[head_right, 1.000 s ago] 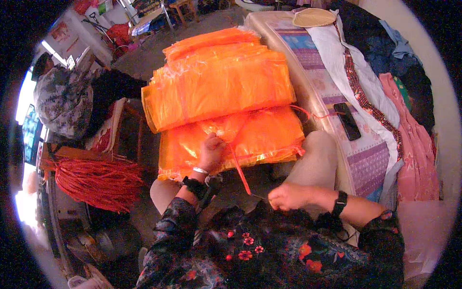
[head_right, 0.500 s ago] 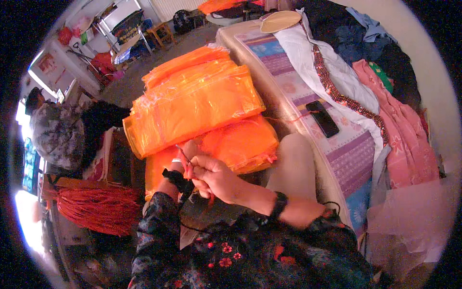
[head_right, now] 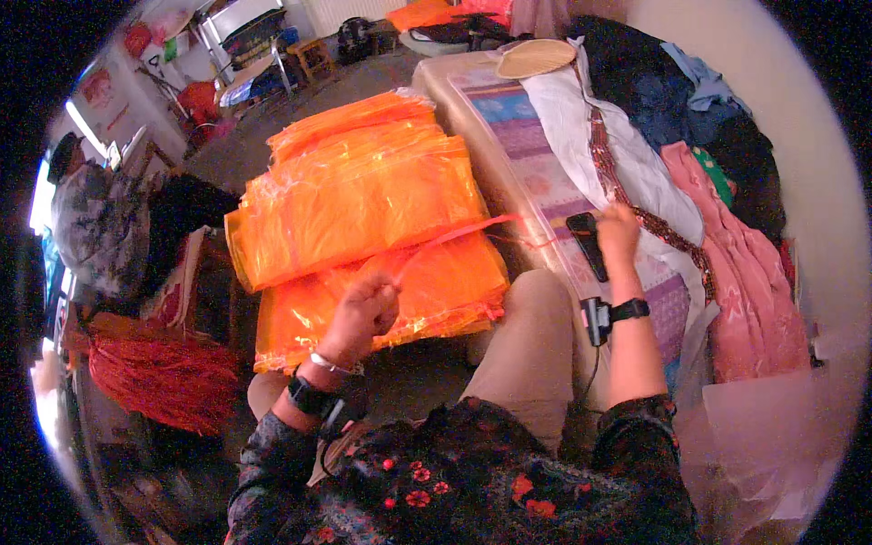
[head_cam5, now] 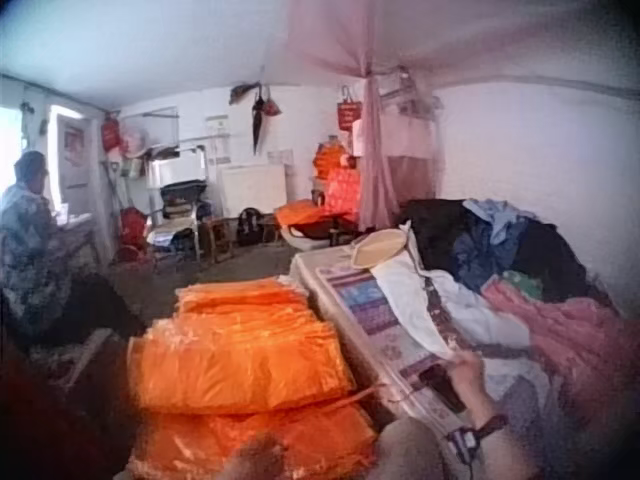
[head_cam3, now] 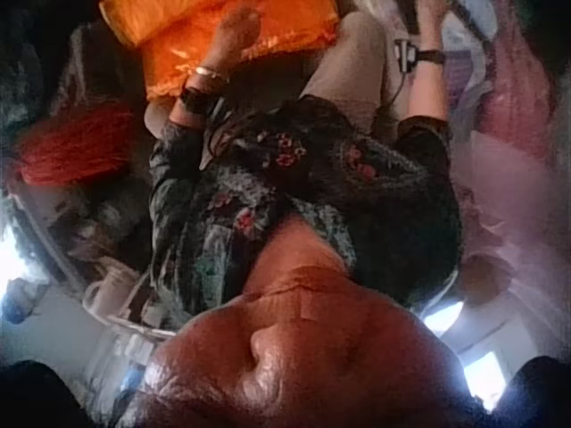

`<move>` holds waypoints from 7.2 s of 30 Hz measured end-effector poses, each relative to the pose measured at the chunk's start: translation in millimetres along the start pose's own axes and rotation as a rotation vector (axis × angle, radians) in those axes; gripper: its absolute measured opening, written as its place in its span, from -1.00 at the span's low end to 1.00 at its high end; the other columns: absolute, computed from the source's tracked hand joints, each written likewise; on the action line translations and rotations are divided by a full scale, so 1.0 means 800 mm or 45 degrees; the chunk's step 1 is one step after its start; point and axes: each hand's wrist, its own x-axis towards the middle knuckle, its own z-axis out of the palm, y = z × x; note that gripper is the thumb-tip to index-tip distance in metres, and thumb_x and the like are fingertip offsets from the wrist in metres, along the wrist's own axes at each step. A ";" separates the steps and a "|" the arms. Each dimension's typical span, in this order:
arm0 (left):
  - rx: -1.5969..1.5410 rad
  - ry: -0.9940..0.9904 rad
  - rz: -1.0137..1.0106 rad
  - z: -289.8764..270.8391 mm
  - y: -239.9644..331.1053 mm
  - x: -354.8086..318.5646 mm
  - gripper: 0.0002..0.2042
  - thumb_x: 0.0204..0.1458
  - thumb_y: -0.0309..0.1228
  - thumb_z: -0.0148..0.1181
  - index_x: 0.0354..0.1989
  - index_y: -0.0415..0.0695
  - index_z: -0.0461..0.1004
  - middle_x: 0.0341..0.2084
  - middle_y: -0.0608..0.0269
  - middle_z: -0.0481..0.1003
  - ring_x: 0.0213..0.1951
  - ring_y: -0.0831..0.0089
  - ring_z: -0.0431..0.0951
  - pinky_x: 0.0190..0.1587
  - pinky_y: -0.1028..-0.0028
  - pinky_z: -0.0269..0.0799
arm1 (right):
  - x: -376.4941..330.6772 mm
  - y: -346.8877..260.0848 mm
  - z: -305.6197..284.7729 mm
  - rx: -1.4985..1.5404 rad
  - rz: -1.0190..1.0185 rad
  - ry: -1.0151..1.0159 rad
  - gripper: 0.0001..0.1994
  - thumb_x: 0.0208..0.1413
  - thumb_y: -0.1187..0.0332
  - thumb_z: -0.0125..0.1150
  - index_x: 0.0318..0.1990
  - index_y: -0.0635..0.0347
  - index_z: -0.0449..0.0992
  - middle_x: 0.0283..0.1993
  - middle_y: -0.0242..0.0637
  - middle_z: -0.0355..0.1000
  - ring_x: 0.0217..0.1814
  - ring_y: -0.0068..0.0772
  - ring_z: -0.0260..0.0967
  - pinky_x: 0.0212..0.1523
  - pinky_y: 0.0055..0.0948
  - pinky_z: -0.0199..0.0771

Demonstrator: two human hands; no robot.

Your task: Tying bundles of orange plastic bags using red string.

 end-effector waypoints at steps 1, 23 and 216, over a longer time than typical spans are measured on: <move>-0.076 0.024 -0.055 -0.001 0.006 -0.006 -0.94 0.06 -0.45 -0.13 -0.38 -0.15 0.24 -0.76 0.47 0.11 -0.72 0.68 0.07 -0.70 0.65 -0.01 | 0.004 0.060 -0.008 0.092 0.210 0.213 -0.89 -0.18 0.55 -0.01 -0.42 0.29 0.40 -0.54 -0.25 0.36 -0.52 -0.49 0.24 -0.49 -0.51 0.27; -0.712 0.118 -0.118 -0.058 -0.070 -0.114 -0.90 -0.01 -0.43 -0.06 -0.49 -0.18 0.28 -0.37 0.13 0.41 -0.28 0.41 0.43 -0.37 0.46 0.41 | -0.262 -0.314 0.118 1.131 0.332 -2.014 -0.83 0.14 0.30 -0.15 -0.40 0.13 0.34 -0.58 -0.50 0.29 -0.65 -0.80 0.05 -0.65 -0.76 0.02; 0.100 0.478 0.029 -0.036 -0.039 -0.119 -0.74 0.02 -0.37 0.02 -0.70 -0.15 0.34 -0.79 0.48 0.27 -0.70 0.74 0.19 -0.69 0.66 0.04 | -0.268 -0.288 0.117 1.044 0.827 -1.585 -0.97 0.02 0.38 0.05 -0.40 0.06 0.35 -0.56 -0.58 0.21 -0.59 -0.79 0.10 -0.59 -0.77 0.09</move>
